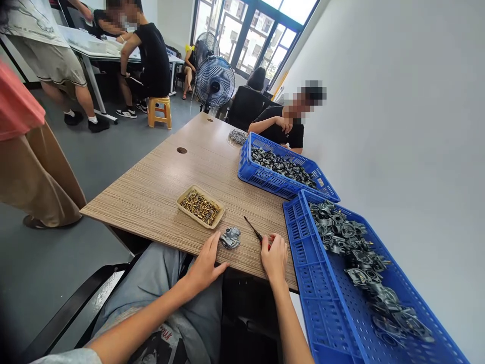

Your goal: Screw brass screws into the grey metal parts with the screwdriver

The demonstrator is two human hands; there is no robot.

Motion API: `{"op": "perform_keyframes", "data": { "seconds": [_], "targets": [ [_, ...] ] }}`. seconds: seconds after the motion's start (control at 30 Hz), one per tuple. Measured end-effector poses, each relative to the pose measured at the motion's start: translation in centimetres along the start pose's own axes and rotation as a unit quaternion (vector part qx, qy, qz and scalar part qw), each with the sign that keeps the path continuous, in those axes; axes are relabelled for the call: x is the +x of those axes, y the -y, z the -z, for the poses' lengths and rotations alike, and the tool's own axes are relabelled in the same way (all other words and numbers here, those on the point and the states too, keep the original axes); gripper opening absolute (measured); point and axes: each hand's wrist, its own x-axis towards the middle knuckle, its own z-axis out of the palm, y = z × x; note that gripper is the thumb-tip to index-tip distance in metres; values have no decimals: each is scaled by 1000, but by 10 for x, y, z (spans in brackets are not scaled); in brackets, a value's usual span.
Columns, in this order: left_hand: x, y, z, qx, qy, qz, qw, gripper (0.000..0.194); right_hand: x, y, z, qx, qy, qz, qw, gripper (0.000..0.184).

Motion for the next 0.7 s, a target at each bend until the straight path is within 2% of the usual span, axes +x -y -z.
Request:
{"op": "perform_keyframes", "data": {
  "seconds": [0.07, 0.13, 0.23, 0.33, 0.43, 0.5, 0.6, 0.7],
  "targets": [
    [-26, -6, 7, 16, -15, -2, 1000, 77, 4, 25, 6, -23, 32, 39, 998, 36],
    [-48, -10, 12, 21, -18, -9, 1000, 62, 10, 55, 10, -60, 110, 116, 985, 36],
    [-65, -10, 16, 24, -17, -23, 999, 46, 21, 97, 11, -107, 222, 249, 937, 37],
    [-65, -5, 18, 16, -16, -33, 999, 39, 35, 125, 6, -195, 279, 322, 883, 37],
    [-63, 3, 21, -5, -1, -30, 1000, 35, 45, 137, -1, -282, 311, 350, 838, 42],
    [-68, 10, 21, -16, 17, -22, 999, 32, 48, 140, -3, -312, 323, 360, 818, 45],
    [-90, 25, 10, -18, 57, 4, 998, 29, 49, 142, -6, -328, 331, 370, 804, 48],
    [-125, 46, -8, -18, 126, 54, 990, 27, 48, 143, -8, -342, 336, 368, 797, 52]
  ]
}}
